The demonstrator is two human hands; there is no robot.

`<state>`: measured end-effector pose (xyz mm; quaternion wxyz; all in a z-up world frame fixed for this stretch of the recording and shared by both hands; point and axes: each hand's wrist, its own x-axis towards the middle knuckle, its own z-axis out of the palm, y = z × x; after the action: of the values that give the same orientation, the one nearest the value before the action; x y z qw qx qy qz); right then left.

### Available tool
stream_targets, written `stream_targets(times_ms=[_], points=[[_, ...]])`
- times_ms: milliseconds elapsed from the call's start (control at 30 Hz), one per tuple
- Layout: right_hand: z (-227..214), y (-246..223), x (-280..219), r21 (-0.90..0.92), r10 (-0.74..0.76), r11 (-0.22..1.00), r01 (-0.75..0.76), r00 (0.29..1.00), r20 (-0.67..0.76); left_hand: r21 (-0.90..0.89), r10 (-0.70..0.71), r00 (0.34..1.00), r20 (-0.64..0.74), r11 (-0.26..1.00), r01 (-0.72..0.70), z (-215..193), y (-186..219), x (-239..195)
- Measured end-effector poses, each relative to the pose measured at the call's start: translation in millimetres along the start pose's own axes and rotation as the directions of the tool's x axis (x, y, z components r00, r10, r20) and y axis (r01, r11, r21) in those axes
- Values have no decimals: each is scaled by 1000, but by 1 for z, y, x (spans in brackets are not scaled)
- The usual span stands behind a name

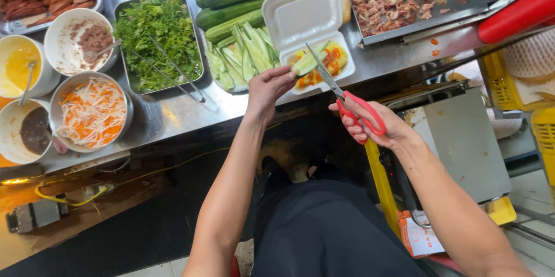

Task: Preparing a container of sticky rice and toasting bread at a food stall.

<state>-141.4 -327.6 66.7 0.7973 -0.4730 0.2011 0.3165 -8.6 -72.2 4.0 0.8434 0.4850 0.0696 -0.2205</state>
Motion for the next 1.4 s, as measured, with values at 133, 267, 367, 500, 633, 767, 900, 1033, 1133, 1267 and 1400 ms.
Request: stream_targets(times_ms=[133,267,367,500,633,767,900,1033,1133,1267,1400], points=[[-27,2,4,-173,-27,985,-3,985,-170,25,-88,996,-2,996,88,16,-26,22],[-23,0,-13,-129,0,992,-19,989,-145,46,-83,995,-57,995,85,13,-22,25],[-16,4,-17,-23,27,999,-28,999,-47,16,-15,993,-120,1000,17,20,-13,17],[-9,2,-4,-92,34,995,-42,996,-79,164,52,993,-106,986,-34,32,-18,14],[-9,4,1,-141,39,988,-57,991,-125,795,279,945,-171,605,-35,42,-7,6],[-20,-13,-17,-188,32,981,-50,994,-102,901,616,784,83,289,-322,29,-21,-2],[-27,-33,-4,-572,-384,800,178,885,-261,824,571,807,-151,524,-216,29,-26,-15],[-45,-41,55,-859,-736,459,227,638,-225,689,206,923,-325,720,82,38,-37,-6],[-53,-33,85,-724,-710,575,382,672,-209,659,306,861,-406,751,43,39,-62,22],[-58,-37,77,-661,-700,591,463,701,-135,489,201,859,-472,870,65,37,-73,34],[-70,-50,45,-796,-701,439,417,713,-14,136,188,873,-451,981,-140,22,-63,17]])
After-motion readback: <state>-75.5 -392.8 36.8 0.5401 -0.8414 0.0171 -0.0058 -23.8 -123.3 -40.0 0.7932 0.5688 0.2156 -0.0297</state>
